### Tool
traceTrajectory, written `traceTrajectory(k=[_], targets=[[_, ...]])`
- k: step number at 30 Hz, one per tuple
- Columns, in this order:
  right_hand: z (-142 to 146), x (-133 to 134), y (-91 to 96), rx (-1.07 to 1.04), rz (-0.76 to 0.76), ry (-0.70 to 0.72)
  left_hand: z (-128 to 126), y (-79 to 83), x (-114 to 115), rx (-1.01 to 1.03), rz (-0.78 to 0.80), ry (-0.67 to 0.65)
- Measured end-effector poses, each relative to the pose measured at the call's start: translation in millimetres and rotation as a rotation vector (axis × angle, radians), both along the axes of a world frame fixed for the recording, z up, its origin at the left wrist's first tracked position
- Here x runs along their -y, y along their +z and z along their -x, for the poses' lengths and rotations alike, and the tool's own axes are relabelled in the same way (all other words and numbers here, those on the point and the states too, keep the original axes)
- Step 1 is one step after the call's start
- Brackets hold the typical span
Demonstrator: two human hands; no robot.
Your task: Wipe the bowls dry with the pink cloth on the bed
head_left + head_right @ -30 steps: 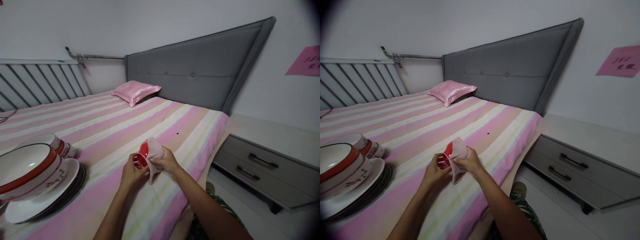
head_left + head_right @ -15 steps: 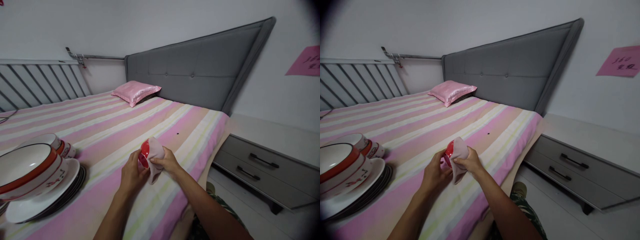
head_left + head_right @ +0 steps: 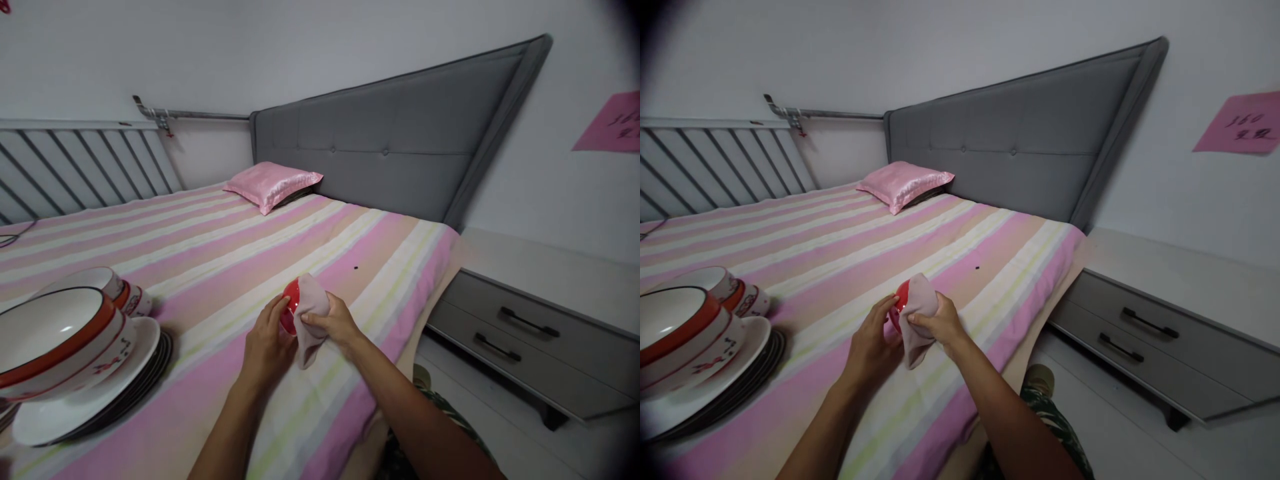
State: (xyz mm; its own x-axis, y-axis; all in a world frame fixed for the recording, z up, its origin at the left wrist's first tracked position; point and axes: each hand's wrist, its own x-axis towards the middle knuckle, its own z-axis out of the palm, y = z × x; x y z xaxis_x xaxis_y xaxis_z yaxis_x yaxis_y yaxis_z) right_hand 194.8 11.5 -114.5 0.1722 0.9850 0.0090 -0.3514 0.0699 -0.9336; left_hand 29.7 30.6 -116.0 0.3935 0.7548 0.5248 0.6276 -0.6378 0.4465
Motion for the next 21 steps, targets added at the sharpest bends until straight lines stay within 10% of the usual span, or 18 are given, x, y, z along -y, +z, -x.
traceTrajectory(k=[8, 21], targets=[[-0.4, 0.1, 0.2, -0.016, 0.015, 0.011, -4.4, -2.5, -8.5, 0.435, 0.6, 0.036], [-1.0, 2.3, 2.4, 0.01, 0.003, 0.013, -4.6, -5.0, -7.1, 0.437, 0.609, 0.115]])
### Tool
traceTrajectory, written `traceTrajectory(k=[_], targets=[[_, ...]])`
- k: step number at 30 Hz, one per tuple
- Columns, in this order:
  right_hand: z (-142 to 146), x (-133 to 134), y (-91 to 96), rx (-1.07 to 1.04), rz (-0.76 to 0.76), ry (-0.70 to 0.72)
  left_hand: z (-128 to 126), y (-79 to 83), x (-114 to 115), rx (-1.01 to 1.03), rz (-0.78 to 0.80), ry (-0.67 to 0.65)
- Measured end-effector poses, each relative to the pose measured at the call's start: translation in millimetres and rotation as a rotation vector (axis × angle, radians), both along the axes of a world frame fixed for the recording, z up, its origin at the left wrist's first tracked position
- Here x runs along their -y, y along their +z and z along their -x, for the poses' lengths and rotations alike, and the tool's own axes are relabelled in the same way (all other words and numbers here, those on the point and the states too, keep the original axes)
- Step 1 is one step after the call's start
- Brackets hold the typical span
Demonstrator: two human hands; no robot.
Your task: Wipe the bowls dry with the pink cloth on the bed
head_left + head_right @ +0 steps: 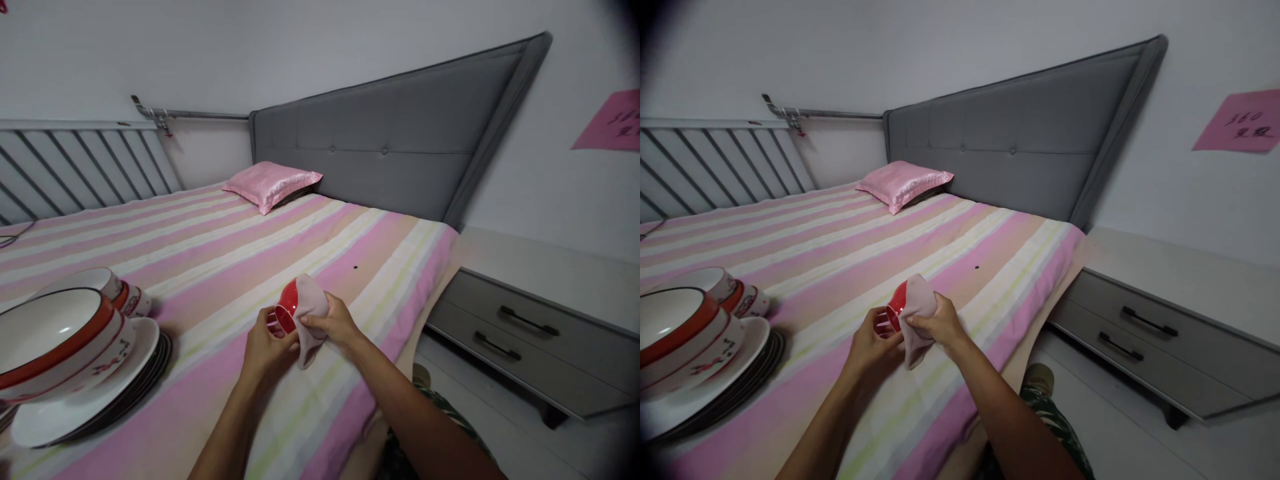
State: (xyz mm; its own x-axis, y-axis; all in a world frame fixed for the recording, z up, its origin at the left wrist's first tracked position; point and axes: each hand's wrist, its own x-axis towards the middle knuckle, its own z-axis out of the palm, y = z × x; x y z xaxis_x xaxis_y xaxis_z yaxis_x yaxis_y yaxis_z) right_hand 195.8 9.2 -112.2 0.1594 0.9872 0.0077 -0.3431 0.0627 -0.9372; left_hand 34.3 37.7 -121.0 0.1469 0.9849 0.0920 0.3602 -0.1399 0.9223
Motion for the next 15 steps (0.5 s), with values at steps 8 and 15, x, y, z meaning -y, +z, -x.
traceTrajectory(k=[8, 15], targets=[[-0.4, 0.6, -0.1, 0.023, 0.017, -0.023, -3.0, 14.0, 8.6, -0.106, -0.089, -0.025], [-0.7, -0.2, -4.4, 0.047, 0.006, -0.017, 5.8, 7.5, 7.0, -0.431, -0.381, -0.068]])
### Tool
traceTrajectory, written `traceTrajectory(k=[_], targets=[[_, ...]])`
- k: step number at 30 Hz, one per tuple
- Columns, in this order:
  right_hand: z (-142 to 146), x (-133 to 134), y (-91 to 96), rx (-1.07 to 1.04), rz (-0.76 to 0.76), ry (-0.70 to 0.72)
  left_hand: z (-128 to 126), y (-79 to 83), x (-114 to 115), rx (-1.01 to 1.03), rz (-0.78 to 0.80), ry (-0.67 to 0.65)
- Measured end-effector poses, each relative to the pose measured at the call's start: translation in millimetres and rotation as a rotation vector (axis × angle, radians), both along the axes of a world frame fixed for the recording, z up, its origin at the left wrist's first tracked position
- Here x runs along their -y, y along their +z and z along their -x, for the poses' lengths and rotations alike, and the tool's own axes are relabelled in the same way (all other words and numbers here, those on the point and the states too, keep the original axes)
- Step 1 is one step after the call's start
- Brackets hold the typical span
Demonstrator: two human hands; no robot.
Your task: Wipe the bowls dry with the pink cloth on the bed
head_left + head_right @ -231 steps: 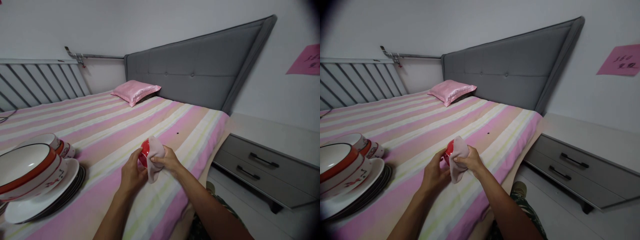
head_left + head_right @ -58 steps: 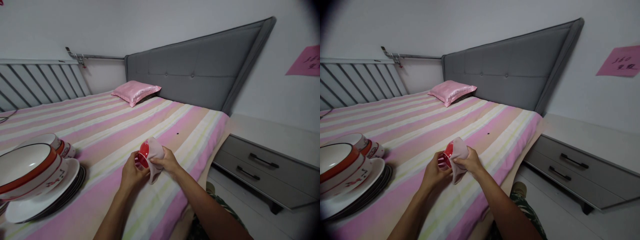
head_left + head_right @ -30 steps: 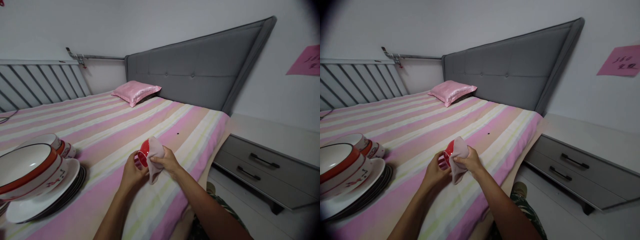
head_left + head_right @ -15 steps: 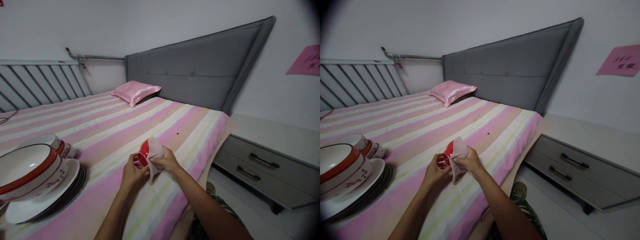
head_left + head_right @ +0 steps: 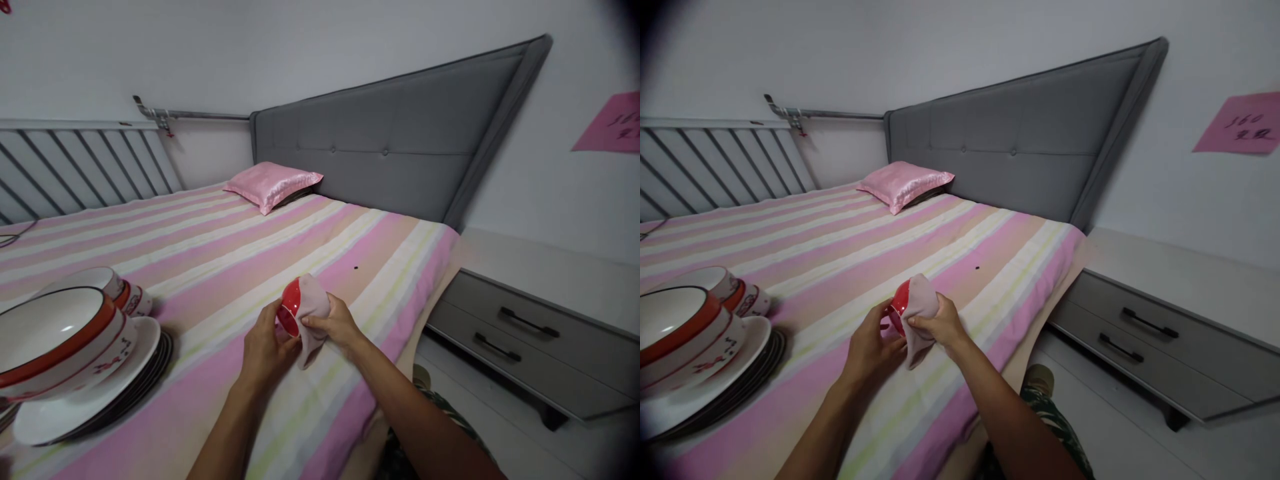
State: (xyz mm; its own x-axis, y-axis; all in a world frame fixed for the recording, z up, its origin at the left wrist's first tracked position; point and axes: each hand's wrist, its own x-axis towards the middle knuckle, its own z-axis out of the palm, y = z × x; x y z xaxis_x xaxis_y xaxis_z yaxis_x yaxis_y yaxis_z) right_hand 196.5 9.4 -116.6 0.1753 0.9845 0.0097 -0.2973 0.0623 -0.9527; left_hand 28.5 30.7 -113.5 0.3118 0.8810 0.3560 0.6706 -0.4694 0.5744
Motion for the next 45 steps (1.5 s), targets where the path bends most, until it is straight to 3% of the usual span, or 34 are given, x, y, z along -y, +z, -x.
traceTrajectory(k=[5, 9, 13, 20, 23, 37, 40, 45], targets=[[0.3, -1.6, -3.3, 0.001, 0.003, -0.011, 1.8, -5.1, -1.6, -0.12, -0.285, -0.073], [1.3, -2.2, -1.9, -0.029, 0.004, -0.015, 0.7, -5.4, -1.3, -0.14, -0.338, -0.087], [3.5, -2.5, 1.2, -0.052, 0.006, -0.025, 0.8, -3.5, -1.1, -0.045, -0.225, -0.102], [4.4, -1.8, 2.8, -0.04, 0.009, -0.019, -1.7, 0.3, -6.9, 0.306, 0.216, -0.004], [4.2, -1.3, 3.1, -0.026, 0.007, -0.016, -1.9, 2.2, -7.7, 0.351, 0.335, -0.002], [3.5, -0.6, -1.3, 0.017, -0.002, 0.0, -2.1, 9.7, -0.3, 0.19, 0.185, -0.006], [4.0, -3.6, -2.6, 0.17, -0.023, -0.039, -2.4, 7.9, -1.0, 0.227, 0.185, 0.003], [13.3, -11.4, -2.1, 0.478, -0.142, -0.103, 3.9, -5.3, -8.9, 0.497, 0.377, -0.035]])
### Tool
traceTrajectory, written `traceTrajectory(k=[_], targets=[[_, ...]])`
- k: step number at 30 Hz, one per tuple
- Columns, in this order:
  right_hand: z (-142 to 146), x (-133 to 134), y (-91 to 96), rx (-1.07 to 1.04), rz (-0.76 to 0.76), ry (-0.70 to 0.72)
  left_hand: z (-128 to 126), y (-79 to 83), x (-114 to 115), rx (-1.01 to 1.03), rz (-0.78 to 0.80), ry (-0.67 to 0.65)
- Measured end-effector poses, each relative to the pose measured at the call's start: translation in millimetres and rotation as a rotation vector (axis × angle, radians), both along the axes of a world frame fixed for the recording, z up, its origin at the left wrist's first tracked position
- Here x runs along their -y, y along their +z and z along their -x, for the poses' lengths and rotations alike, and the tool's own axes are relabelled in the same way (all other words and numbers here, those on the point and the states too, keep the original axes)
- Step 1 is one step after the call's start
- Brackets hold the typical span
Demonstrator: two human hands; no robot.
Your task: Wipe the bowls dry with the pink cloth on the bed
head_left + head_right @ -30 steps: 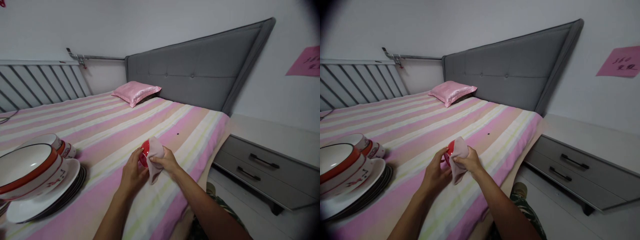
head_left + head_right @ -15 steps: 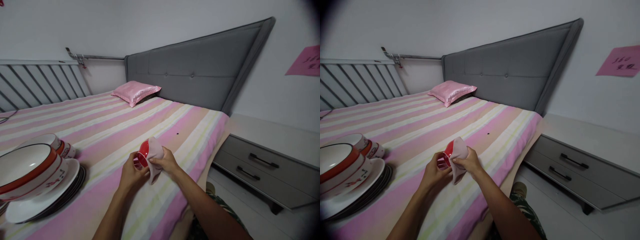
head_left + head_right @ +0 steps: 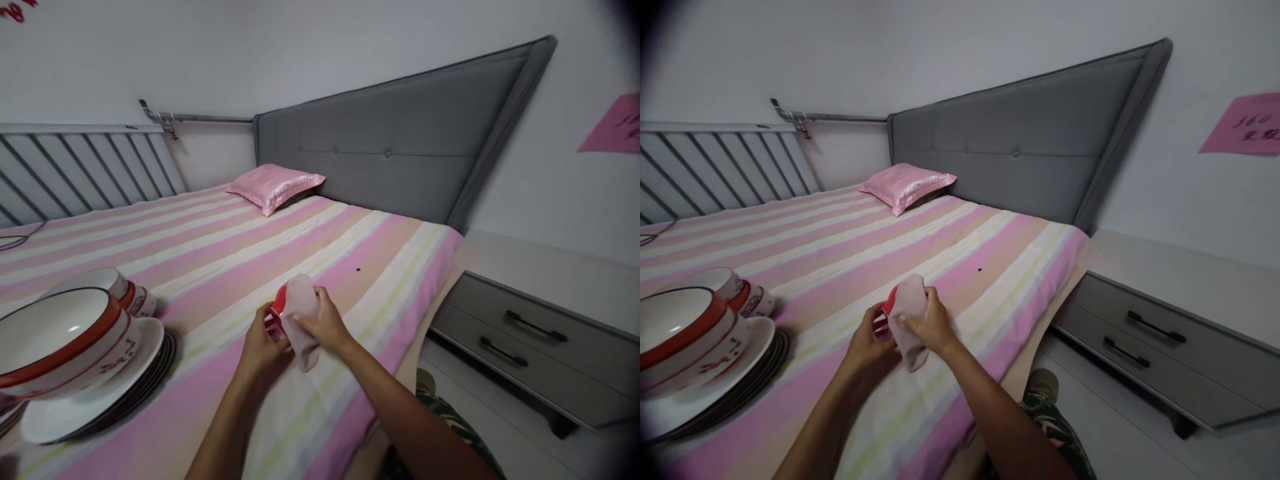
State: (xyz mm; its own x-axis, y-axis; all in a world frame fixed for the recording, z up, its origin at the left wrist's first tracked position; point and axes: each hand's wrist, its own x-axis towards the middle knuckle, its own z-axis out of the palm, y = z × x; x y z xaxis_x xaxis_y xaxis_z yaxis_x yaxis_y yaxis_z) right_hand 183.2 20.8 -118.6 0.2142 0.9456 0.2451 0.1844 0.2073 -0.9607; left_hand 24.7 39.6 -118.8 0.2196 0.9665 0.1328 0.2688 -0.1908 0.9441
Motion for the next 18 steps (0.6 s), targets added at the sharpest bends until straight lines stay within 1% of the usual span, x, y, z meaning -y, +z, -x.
traceTrajectory(k=[3, 6, 10, 13, 15, 18], targets=[[7.4, -0.5, 1.8, 0.044, -0.053, 0.084, 11.3, -10.5, -9.3, -0.026, 0.042, -0.013], [10.8, 4.2, 5.5, 0.15, -0.029, 0.133, 22.2, -14.2, -16.1, -0.093, 0.053, -0.045], [10.8, 13.4, 10.4, 0.354, -0.02, 0.157, 34.1, -5.8, -17.7, -0.16, 0.117, -0.117], [12.5, 17.6, 9.5, 0.478, -0.041, 0.187, 44.4, 3.1, -17.3, -0.206, 0.138, -0.194], [14.8, 18.3, 7.2, 0.521, -0.052, 0.192, 50.8, 7.6, -17.0, -0.23, 0.125, -0.221], [17.9, 17.7, 4.7, 0.531, -0.089, 0.171, 57.3, 12.8, -15.7, -0.276, 0.102, -0.242]])
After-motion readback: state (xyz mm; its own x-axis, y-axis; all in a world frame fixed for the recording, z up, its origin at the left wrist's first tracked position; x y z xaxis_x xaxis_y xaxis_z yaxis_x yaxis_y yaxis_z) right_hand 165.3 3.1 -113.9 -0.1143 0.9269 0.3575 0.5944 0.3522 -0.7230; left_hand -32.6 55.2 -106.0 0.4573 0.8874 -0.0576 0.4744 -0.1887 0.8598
